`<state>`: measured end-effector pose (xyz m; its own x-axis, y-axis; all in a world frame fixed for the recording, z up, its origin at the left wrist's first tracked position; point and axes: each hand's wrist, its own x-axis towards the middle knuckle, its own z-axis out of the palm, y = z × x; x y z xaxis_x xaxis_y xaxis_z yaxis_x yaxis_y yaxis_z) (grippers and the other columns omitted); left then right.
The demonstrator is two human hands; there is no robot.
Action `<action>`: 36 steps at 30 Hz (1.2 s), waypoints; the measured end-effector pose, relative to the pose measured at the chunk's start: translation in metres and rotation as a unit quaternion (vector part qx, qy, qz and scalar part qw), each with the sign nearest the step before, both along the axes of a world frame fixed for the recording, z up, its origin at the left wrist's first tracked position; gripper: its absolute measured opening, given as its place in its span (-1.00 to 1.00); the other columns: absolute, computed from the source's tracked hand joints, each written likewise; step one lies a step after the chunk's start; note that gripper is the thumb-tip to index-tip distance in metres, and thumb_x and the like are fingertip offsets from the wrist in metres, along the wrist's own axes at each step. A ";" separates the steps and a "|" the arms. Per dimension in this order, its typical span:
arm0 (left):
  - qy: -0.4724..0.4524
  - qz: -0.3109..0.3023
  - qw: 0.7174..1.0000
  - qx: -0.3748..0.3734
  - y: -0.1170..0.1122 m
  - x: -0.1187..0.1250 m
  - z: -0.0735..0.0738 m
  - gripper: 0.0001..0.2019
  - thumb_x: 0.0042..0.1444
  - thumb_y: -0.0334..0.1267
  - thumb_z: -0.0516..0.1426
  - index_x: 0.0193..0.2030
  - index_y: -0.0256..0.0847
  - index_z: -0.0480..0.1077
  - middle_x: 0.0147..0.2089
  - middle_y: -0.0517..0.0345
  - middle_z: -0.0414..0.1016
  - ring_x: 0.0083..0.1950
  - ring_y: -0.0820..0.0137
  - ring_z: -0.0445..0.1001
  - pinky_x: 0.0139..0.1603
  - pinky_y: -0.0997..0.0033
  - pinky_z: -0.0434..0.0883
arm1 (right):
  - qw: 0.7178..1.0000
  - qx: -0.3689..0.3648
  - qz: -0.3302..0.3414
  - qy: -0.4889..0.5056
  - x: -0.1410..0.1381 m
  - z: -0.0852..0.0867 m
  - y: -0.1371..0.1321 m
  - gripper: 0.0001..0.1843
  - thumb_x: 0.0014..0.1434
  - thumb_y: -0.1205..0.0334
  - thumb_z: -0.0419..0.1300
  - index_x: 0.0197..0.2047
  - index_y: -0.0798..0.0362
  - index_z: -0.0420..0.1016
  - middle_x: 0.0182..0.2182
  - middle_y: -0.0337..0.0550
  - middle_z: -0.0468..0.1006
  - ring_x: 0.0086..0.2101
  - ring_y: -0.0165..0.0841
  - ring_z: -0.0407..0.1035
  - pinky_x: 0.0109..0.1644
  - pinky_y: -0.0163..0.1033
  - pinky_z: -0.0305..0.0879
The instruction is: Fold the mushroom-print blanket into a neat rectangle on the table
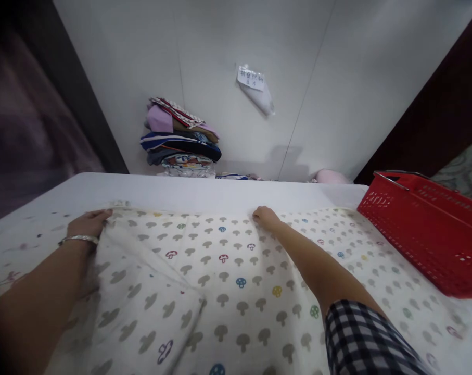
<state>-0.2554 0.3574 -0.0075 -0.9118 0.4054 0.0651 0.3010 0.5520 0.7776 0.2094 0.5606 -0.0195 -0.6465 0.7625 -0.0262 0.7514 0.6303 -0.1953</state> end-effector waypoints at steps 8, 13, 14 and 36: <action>-0.064 0.029 0.998 0.002 -0.001 0.008 0.008 -0.76 -0.11 -0.20 0.22 -0.28 -0.23 0.49 -0.37 0.19 0.53 -0.12 0.28 0.47 0.02 0.30 0.36 | 0.997 -0.064 -0.045 -0.029 -0.006 0.002 0.021 -0.79 -0.03 0.33 0.19 -0.25 0.02 0.49 -0.23 -0.15 0.52 -0.29 -0.34 0.36 -0.30 -0.35 0.22; -0.061 0.041 0.997 0.006 -0.001 0.009 0.009 -0.81 -0.11 -0.21 0.23 -0.31 -0.21 0.50 -0.47 0.25 0.50 -0.18 0.31 0.48 -0.03 0.36 0.38 | 0.995 -0.081 -0.046 -0.022 -0.009 0.006 0.025 -0.83 0.00 0.27 0.19 -0.26 -0.03 0.49 -0.25 -0.19 0.53 -0.31 -0.37 0.37 -0.33 -0.37 0.20; -0.062 0.041 0.997 0.007 -0.001 0.009 0.009 -0.81 -0.11 -0.22 0.23 -0.32 -0.21 0.50 -0.47 0.25 0.50 -0.18 0.31 0.48 -0.02 0.36 0.38 | 0.996 -0.076 -0.051 -0.017 -0.010 0.006 0.025 -0.85 0.04 0.25 0.18 -0.27 -0.02 0.50 -0.25 -0.18 0.53 -0.30 -0.37 0.37 -0.32 -0.36 0.20; -0.032 0.020 0.999 -0.026 -0.001 0.009 0.012 -0.82 -0.10 -0.16 0.19 -0.36 -0.20 0.48 -0.30 0.20 0.57 -0.13 0.31 0.49 -0.10 0.38 0.42 | 0.999 -0.008 -0.041 0.010 -0.018 -0.009 0.024 -0.78 0.16 0.26 0.09 -0.19 0.02 0.53 -0.18 -0.12 0.52 -0.17 -0.33 0.36 -0.09 -0.29 0.21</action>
